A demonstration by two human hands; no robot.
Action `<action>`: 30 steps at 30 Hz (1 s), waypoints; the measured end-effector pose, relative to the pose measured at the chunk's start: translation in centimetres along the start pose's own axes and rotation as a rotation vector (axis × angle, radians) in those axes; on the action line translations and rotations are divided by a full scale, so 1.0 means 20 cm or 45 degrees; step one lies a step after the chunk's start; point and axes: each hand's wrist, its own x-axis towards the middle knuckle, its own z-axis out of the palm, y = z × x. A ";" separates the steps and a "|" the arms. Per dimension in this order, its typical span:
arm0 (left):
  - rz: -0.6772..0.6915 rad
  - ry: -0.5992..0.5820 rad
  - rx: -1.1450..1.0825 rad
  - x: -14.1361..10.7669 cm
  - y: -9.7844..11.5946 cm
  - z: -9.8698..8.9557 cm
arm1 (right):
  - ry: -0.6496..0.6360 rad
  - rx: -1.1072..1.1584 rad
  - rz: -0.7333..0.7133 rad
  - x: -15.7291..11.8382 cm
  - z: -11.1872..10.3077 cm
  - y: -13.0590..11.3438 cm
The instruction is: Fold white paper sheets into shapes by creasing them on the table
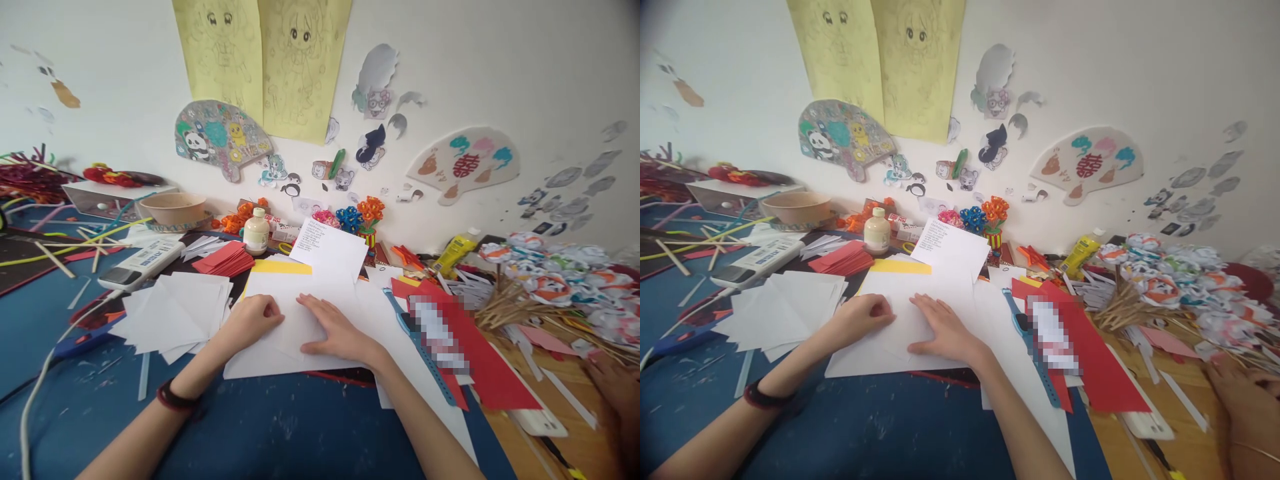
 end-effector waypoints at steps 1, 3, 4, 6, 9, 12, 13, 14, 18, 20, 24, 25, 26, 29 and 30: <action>0.019 0.013 0.006 0.01 0.00 0.00 | 0.007 -0.002 0.004 0.00 0.00 0.00; 0.028 0.080 0.075 0.02 0.01 0.01 | 0.012 -0.003 0.014 -0.01 0.00 -0.01; 0.003 0.104 0.113 0.03 0.01 0.01 | 0.009 0.001 0.027 -0.01 0.00 -0.02; -0.072 0.091 0.142 0.05 0.01 0.02 | -0.008 0.018 0.073 -0.02 0.00 -0.03; -0.112 0.012 0.068 0.09 0.00 0.00 | -0.039 0.054 0.150 -0.03 -0.01 -0.04; -0.012 -0.069 -0.061 0.13 0.00 -0.04 | -0.028 0.133 0.177 -0.03 -0.01 -0.04; 0.038 -0.101 -0.108 0.15 0.01 -0.05 | 0.001 0.193 0.179 -0.03 -0.01 -0.03; 0.090 -0.133 -0.151 0.16 0.03 -0.06 | 0.056 0.272 0.182 -0.03 -0.01 -0.03; 0.339 -0.235 -0.293 0.21 0.12 -0.08 | 0.371 0.585 0.186 -0.01 -0.02 0.00; 0.478 -0.249 -0.383 0.23 0.16 -0.07 | 0.481 0.650 0.196 0.00 -0.02 0.03; 0.512 -0.227 -0.553 0.22 0.20 -0.03 | 0.590 0.720 0.254 0.01 -0.03 0.07; 0.498 -0.242 -0.596 0.21 0.21 -0.03 | 0.564 0.746 0.250 0.00 -0.04 0.07; 0.493 -0.267 -0.639 0.20 0.21 -0.02 | 0.519 0.775 0.236 0.00 -0.04 0.07; 0.506 -0.296 -0.727 0.18 0.21 -0.01 | 0.407 0.843 0.200 0.00 -0.03 0.05; 0.504 -0.296 -0.748 0.18 0.21 -0.01 | 0.397 0.856 0.196 0.00 -0.03 0.04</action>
